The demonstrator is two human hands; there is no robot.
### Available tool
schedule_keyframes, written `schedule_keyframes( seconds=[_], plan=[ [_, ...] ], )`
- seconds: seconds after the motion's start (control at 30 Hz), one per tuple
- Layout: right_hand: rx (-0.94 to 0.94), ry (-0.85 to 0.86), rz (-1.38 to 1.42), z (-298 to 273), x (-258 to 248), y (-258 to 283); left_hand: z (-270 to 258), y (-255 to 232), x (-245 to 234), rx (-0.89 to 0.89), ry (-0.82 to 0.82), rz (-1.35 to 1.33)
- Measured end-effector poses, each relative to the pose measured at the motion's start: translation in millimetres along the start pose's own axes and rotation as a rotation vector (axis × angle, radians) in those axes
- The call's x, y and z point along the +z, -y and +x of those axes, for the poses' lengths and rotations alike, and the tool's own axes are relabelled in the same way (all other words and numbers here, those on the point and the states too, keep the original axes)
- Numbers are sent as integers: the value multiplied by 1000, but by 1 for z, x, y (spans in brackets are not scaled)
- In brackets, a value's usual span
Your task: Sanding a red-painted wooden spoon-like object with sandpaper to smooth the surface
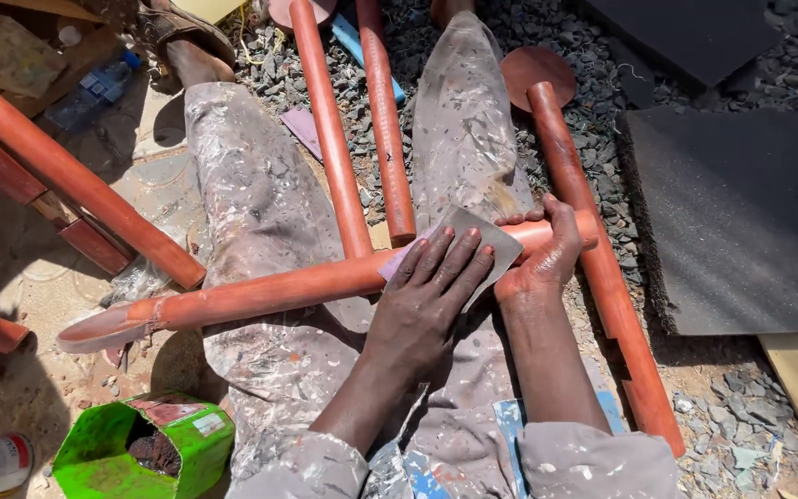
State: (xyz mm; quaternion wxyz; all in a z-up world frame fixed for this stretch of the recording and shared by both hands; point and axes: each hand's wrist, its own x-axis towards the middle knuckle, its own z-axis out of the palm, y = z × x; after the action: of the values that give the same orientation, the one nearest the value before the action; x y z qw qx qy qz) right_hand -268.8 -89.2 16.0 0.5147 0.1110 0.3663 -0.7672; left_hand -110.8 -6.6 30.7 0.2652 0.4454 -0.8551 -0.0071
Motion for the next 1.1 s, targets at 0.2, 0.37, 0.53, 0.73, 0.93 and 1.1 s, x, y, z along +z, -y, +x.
schedule_keyframes(
  seconds=[0.2,0.37,0.53,0.73,0.93,1.1],
  plan=[
    [-63,-79,-37,6,13,-16,-57,37,-21,-192,-11,203],
    [-101,-158,23,5,18,-10,3,2,11,-38,-21,60],
    [-60,-159,-53,10,9,-6,-58,49,-25,-171,7,222],
    [-47,-215,-84,-9,13,-4,-10,-15,1,-79,-22,99],
    [-154,-252,-116,29,-14,-13,-70,65,-22,-268,-52,273],
    [-363,4,-217,-36,31,-5,3,-4,-12,-256,-153,64]
  ],
)
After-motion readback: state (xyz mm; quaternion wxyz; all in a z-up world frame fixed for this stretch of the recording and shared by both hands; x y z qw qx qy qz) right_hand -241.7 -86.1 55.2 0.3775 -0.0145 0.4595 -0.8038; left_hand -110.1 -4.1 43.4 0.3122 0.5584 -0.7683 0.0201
